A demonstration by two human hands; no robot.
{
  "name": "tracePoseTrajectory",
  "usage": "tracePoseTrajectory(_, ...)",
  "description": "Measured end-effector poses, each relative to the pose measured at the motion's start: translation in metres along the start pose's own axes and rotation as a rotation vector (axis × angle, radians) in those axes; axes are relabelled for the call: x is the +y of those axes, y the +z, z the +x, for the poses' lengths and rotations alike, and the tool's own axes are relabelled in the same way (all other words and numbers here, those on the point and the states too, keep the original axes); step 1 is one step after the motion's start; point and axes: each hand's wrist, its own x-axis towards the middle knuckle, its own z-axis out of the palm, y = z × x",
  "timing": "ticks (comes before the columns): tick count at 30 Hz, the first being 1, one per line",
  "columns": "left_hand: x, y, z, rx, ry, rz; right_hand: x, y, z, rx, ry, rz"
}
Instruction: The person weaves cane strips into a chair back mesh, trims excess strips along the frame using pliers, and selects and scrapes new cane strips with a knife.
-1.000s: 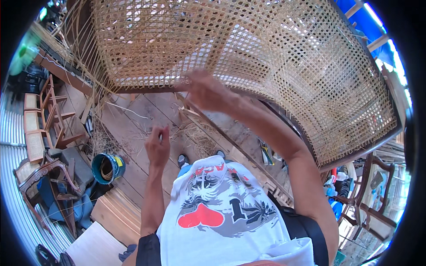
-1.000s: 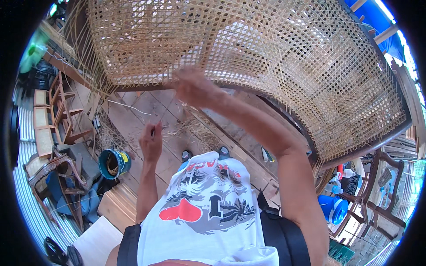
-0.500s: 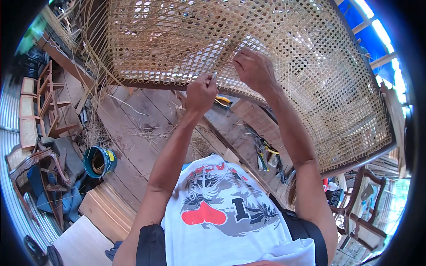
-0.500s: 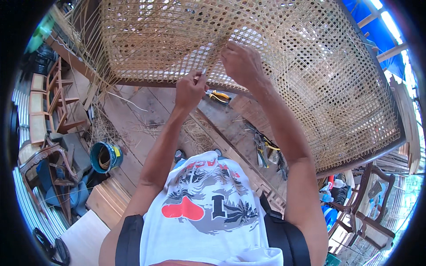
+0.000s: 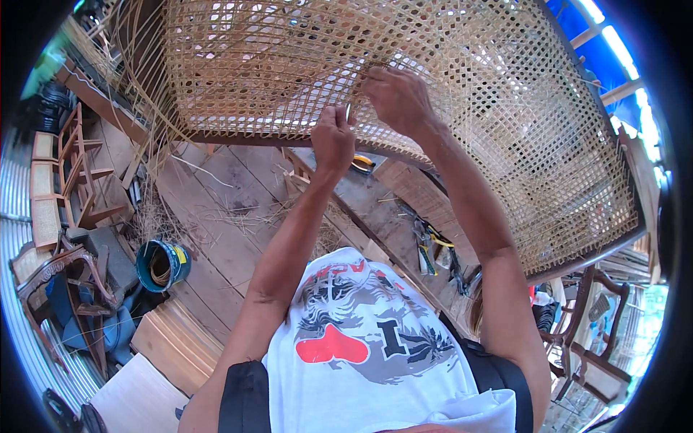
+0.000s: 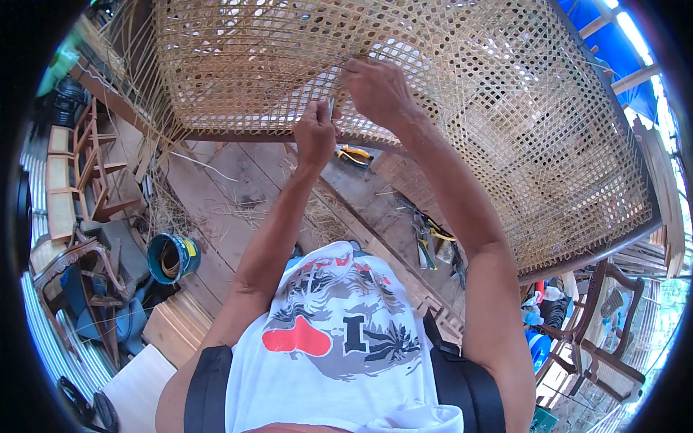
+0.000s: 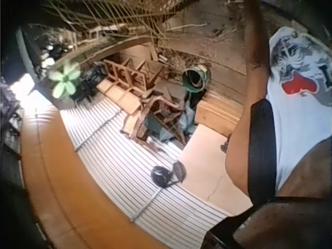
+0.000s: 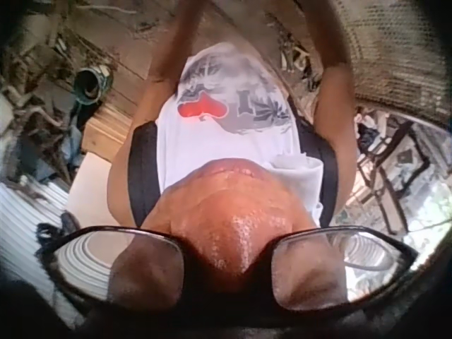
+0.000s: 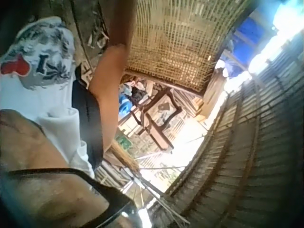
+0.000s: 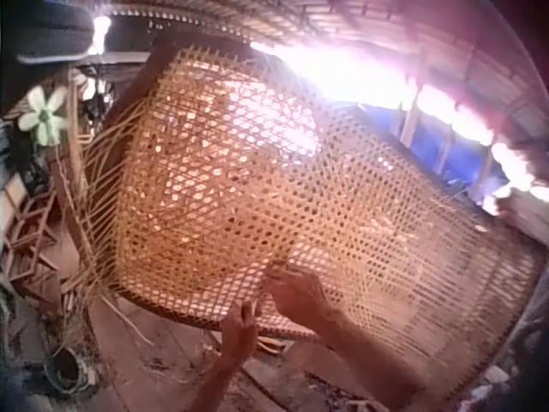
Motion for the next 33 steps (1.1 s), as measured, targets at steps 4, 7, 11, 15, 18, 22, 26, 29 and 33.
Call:
tracePoseTrajectory(4,0.035,-0.013,0.006,-0.068,-0.445,-0.439,-0.016,0.006,-0.012,-0.002,-0.004,0.0)
tracePoseTrajectory(7,0.032,-0.012,0.011,-0.068,-0.405,-0.385,-0.032,0.021,-0.017,0.043,-0.006,-0.03)
tracePoseTrajectory(11,0.02,-0.026,0.003,-0.01,-0.207,0.006,-0.037,0.023,-0.02,0.134,0.018,-0.179)
tracePoseTrajectory(15,-0.021,-0.117,-0.031,0.077,0.03,0.323,-0.049,0.037,-0.025,0.176,0.031,-0.228)
tracePoseTrajectory(18,-0.089,-0.26,-0.075,0.092,-0.075,0.542,-0.068,0.061,-0.028,0.12,0.137,-0.25)
tracePoseTrajectory(22,0.052,-0.303,-0.114,-0.109,0.018,0.461,-0.154,0.03,-0.02,0.174,-0.118,0.311)
tracePoseTrajectory(26,0.095,-0.286,-0.094,-0.175,-0.16,0.231,-0.183,-0.004,0.0,-0.055,-0.385,0.636)
tracePoseTrajectory(29,0.037,-0.252,-0.064,-0.196,-0.302,0.086,-0.124,0.014,0.003,-0.111,-0.095,0.231)
tracePoseTrajectory(33,0.035,-0.158,-0.03,-0.232,-0.403,-0.113,-0.071,0.011,-0.004,0.036,0.144,0.091)
